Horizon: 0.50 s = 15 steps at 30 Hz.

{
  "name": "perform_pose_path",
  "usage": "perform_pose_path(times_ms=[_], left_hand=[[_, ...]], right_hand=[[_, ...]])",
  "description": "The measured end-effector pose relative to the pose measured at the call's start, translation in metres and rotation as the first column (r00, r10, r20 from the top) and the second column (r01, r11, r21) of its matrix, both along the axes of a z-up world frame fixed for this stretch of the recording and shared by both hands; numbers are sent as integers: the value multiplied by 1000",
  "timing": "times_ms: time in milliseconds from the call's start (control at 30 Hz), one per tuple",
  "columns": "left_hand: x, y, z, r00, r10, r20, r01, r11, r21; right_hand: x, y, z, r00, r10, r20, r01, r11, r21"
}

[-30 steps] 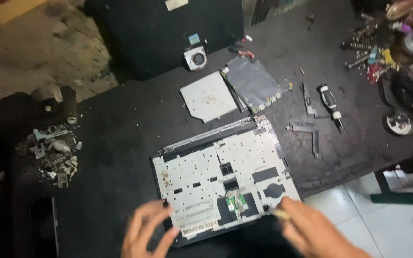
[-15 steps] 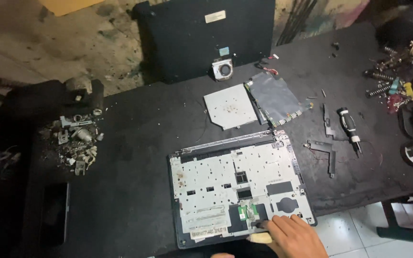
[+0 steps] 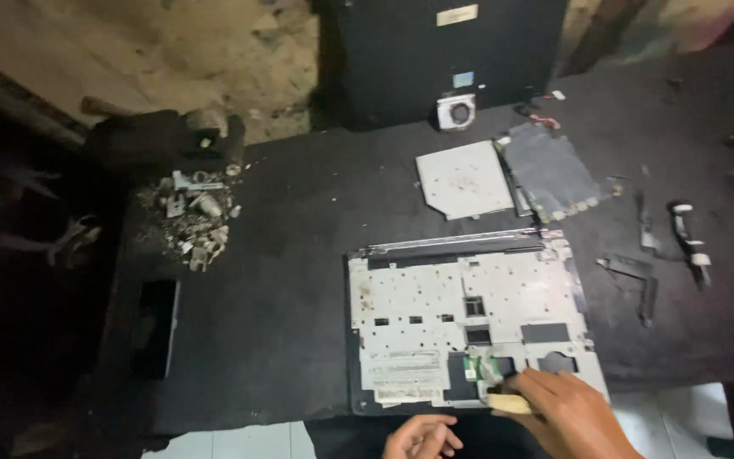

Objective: Disassembling a laptop by prying off the internal frame and cleaning the internal components with a brush.

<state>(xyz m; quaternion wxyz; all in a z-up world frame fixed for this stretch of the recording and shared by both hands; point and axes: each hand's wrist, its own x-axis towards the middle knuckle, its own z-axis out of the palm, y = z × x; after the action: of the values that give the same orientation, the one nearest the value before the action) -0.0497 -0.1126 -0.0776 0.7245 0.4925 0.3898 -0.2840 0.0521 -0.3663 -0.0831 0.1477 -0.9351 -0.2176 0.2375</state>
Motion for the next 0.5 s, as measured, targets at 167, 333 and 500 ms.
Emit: perform_pose_path(times_ms=[167,333,500], left_hand=[[-12,-3,-26,1000,-19,9,19,996,-89],[-6,-8,-32,995,98,-1,-97,989,-115],[2,1,-25,999,-29,-28,25,990,-140]], right_hand=[[1,-13,29,997,72,27,-73,996,54],[0,-11,69,945,153,288,-130,987,-96],[33,14,158,579,253,775,-281,954,-101]])
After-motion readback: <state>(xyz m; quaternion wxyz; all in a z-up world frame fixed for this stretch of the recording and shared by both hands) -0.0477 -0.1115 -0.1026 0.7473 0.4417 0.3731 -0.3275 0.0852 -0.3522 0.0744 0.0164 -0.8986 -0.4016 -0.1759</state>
